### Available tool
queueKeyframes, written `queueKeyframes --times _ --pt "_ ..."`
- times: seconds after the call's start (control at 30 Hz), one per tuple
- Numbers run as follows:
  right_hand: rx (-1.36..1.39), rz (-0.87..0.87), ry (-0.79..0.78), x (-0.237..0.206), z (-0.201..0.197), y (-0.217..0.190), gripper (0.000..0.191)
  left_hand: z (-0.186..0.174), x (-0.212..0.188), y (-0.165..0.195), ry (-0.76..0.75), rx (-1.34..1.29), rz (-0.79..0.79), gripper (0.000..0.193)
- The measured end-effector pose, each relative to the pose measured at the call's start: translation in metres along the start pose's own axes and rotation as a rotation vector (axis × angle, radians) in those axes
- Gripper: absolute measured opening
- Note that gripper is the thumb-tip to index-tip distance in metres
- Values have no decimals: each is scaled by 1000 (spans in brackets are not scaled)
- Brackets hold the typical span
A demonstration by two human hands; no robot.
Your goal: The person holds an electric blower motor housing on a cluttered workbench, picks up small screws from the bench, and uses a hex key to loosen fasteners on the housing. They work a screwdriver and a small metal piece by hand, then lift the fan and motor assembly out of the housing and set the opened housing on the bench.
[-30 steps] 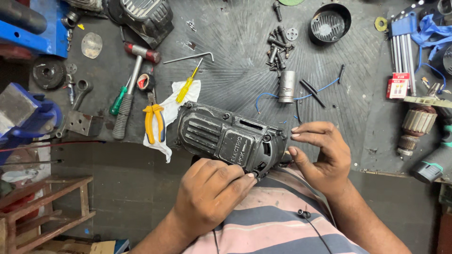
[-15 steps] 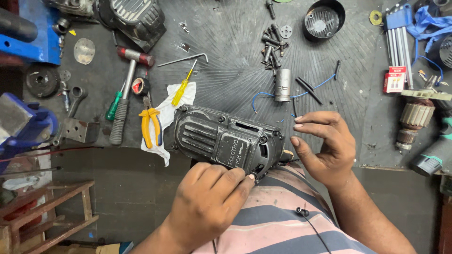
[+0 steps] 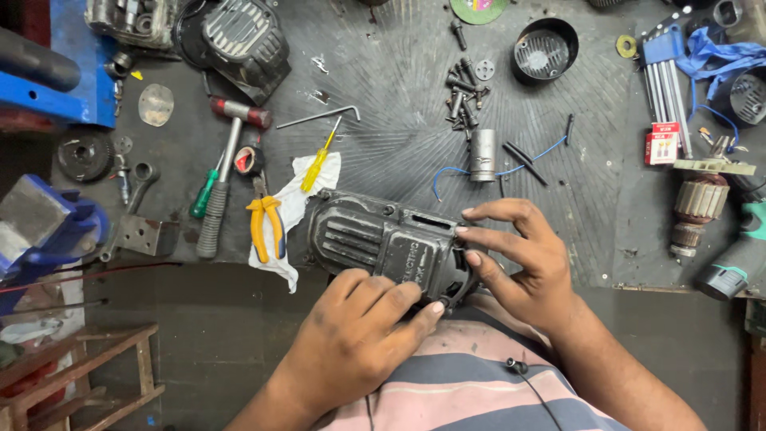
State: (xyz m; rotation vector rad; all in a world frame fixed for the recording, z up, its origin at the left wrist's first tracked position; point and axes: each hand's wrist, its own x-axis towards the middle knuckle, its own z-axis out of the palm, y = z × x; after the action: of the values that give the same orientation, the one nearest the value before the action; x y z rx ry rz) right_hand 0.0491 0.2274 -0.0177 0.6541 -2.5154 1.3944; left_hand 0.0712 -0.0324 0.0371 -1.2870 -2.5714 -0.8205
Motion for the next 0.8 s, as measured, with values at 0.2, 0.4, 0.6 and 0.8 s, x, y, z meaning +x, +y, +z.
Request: queueKeyframes --times 0.2,0.4,0.6,0.8 --pt "-88 19 -10 6 4 -13 24 1 -28 -22 45 -31 84 28" --pt "-144 119 154 -15 17 -25 20 14 -65 -119 360 69 -367 9" --pt "-103 213 463 -44 36 -42 22 32 -43 -215 267 179 -432 22" --pt "-42 260 589 -61 51 -78 13 50 4 -250 85 487 -387 11"
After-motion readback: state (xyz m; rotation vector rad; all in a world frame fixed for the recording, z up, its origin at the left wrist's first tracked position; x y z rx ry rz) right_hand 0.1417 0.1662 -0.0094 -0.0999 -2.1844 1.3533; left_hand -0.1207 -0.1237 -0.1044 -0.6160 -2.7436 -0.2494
